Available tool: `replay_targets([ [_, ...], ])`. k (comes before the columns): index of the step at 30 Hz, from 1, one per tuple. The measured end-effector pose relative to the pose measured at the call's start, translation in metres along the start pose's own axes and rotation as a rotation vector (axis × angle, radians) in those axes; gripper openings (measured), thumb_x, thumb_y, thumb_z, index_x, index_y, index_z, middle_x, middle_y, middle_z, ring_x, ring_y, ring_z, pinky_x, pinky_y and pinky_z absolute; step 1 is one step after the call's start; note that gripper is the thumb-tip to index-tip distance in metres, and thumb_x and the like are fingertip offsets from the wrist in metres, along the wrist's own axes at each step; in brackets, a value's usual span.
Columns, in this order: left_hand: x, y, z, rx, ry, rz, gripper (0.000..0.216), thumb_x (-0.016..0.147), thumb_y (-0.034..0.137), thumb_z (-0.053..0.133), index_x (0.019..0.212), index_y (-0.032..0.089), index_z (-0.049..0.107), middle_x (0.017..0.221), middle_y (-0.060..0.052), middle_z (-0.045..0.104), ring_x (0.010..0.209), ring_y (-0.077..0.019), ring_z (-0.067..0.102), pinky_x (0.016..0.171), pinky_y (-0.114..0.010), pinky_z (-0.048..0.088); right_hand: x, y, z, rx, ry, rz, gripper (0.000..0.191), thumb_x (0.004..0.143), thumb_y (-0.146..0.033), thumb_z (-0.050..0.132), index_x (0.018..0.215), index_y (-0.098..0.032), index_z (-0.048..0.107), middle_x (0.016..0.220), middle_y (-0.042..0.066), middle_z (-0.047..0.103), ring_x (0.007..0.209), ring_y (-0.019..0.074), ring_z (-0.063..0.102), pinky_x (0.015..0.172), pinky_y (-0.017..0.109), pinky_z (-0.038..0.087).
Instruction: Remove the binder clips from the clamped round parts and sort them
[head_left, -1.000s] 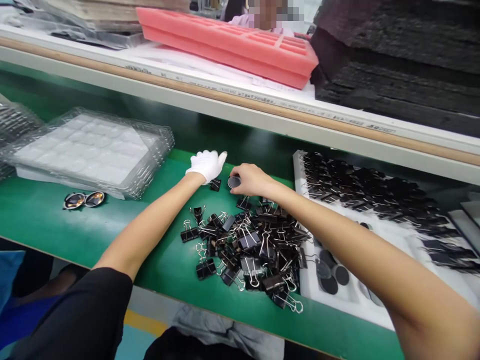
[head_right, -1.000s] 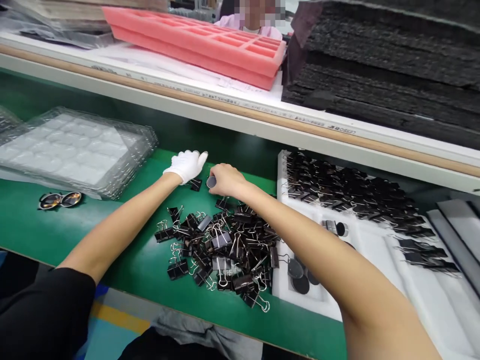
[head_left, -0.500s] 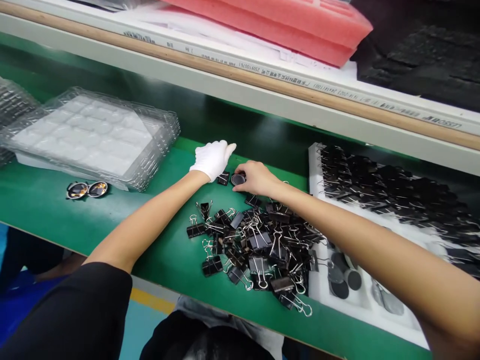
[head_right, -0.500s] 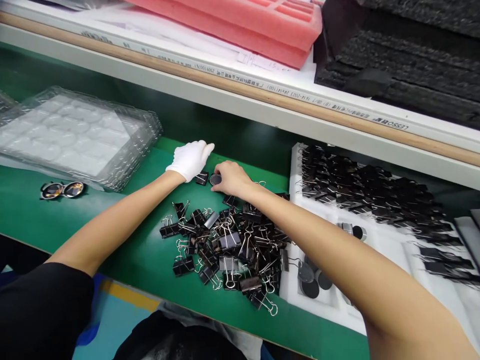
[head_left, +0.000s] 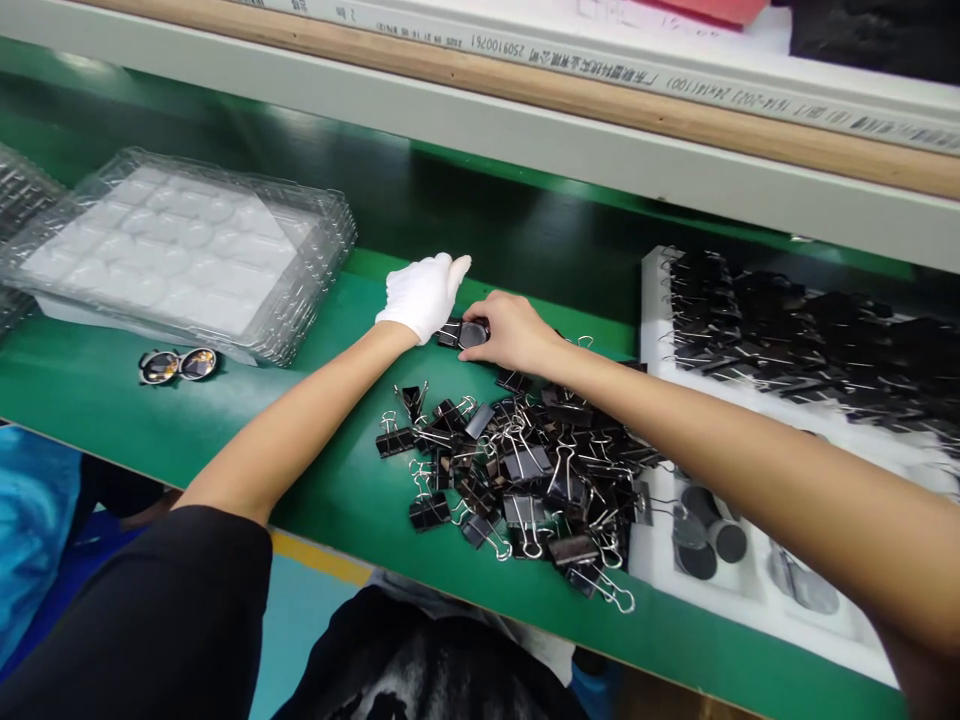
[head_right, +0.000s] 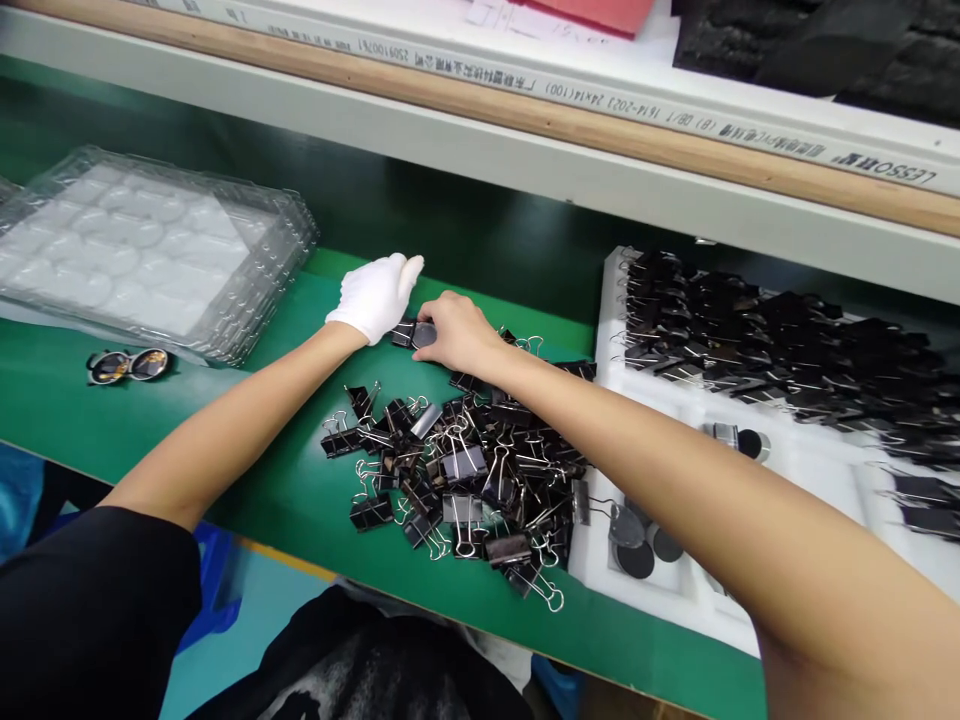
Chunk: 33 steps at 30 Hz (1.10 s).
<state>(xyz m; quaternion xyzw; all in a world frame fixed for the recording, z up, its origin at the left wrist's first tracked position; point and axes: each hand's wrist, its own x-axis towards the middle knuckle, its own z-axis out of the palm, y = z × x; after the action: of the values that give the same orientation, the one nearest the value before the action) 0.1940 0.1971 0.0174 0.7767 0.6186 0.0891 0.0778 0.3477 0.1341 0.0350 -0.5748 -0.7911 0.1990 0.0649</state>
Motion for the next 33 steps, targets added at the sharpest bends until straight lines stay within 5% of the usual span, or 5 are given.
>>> replay_targets([
  [22, -0.001, 0.004, 0.000, -0.020, 0.025, -0.004, 0.059, 0.112, 0.053, 0.024, 0.120, 0.015, 0.068, 0.112, -0.017, 0.076, 0.109, -0.0332, 0.072, 0.094, -0.041, 0.049, 0.003, -0.002, 0.005, -0.019, -0.003, -0.036, 0.049, 0.081, -0.035, 0.091, 0.123, -0.015, 0.077, 0.118, 0.014, 0.072, 0.109, 0.0302, 0.066, 0.098, 0.040, 0.050],
  [27, -0.008, 0.002, -0.006, -0.095, 0.107, -0.009, 0.059, 0.113, 0.050, 0.022, 0.118, 0.016, 0.069, 0.113, -0.016, 0.077, 0.110, -0.0304, 0.072, 0.099, -0.041, 0.047, -0.001, -0.006, -0.024, -0.058, -0.114, 0.017, 0.075, 0.080, -0.038, 0.091, 0.145, -0.016, 0.062, 0.131, 0.016, 0.069, 0.119, 0.0313, 0.064, 0.102, 0.042, 0.049],
  [30, -0.021, -0.011, -0.012, -0.230, 0.165, 0.072, 0.065, 0.113, 0.043, 0.010, 0.110, 0.018, 0.070, 0.111, -0.012, 0.078, 0.109, -0.0246, 0.072, 0.097, -0.036, 0.047, -0.018, -0.010, -0.048, -0.243, -0.246, 0.092, 0.046, 0.086, -0.045, 0.083, 0.124, -0.021, 0.075, 0.123, 0.016, 0.070, 0.117, 0.0366, 0.062, 0.100, 0.051, 0.048],
  [33, -0.043, -0.029, -0.014, -0.175, 0.134, 0.207, 0.060, 0.111, 0.054, 0.022, 0.104, 0.020, 0.071, 0.106, -0.011, 0.076, 0.103, -0.0262, 0.071, 0.090, -0.037, 0.048, -0.038, -0.014, -0.056, -0.450, -0.300, 0.101, 0.027, 0.089, -0.049, 0.079, 0.093, -0.023, 0.082, 0.116, 0.018, 0.069, 0.121, 0.0430, 0.056, 0.100, 0.059, 0.043],
])
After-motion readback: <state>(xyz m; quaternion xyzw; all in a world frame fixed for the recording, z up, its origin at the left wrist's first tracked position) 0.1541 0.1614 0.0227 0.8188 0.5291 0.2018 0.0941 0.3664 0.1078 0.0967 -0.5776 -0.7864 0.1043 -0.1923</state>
